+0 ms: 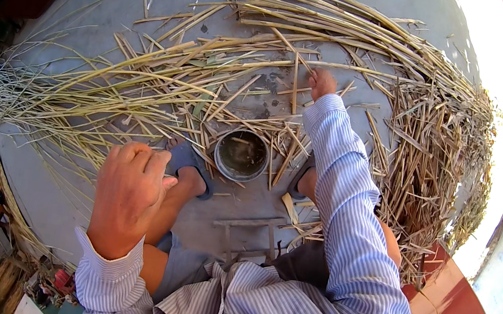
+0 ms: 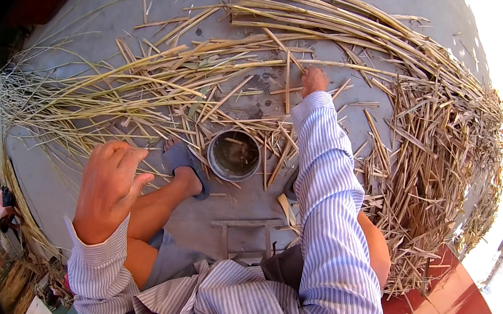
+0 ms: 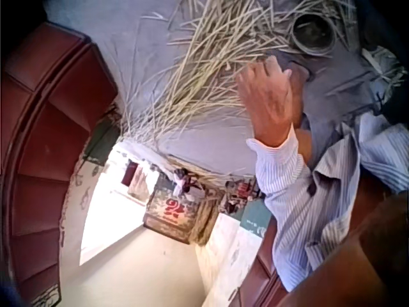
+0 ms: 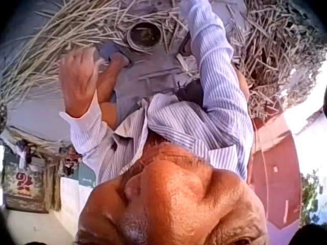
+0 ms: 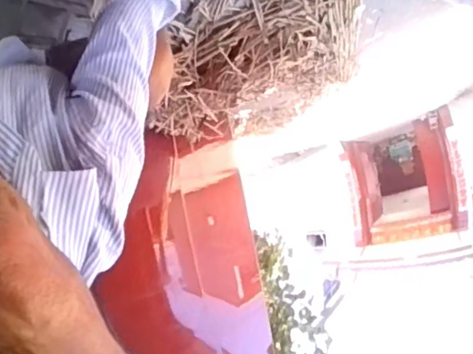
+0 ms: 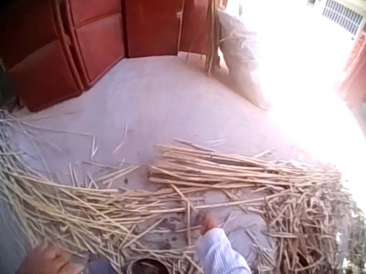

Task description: The person sits on the floor and repeatedly strips thin fibers from dried plant stalks by hand. The person separates the fibers and places them into a small metal bowl while discarding the remaining stalk pieces.

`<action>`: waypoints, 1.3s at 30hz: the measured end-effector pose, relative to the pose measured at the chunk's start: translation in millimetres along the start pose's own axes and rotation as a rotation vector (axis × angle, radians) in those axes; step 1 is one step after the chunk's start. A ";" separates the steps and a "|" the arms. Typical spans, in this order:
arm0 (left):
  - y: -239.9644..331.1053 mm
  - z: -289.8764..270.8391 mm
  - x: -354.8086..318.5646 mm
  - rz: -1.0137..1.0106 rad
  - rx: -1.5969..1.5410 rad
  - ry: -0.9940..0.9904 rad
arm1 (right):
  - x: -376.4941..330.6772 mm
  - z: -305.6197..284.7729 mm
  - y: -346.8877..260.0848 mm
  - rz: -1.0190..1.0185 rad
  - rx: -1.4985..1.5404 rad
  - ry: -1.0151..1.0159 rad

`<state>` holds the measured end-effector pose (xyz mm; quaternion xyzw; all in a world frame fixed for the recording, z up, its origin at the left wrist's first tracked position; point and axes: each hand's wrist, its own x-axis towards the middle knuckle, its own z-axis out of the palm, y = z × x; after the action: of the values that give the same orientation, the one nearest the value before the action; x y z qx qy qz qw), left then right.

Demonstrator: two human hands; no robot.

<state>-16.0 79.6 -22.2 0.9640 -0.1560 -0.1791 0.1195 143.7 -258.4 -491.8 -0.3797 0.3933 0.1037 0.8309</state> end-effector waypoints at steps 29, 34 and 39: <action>58.4 -50.8 17.2 0.317 0.017 0.694 | -411.9 158.4 -147.3 -0.169 0.070 -0.401; 40.1 -74.9 0.5 0.217 -0.144 0.613 | -378.5 42.8 -260.0 -0.202 0.145 -0.111; 27.8 -83.8 -10.0 0.284 -0.024 0.760 | -373.0 51.2 -239.4 -0.269 0.002 -0.240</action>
<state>0.0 72.0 64.8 0.9289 -0.2303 0.2064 0.2036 36.2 -340.0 -66.5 -0.4130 0.2372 0.0359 0.8786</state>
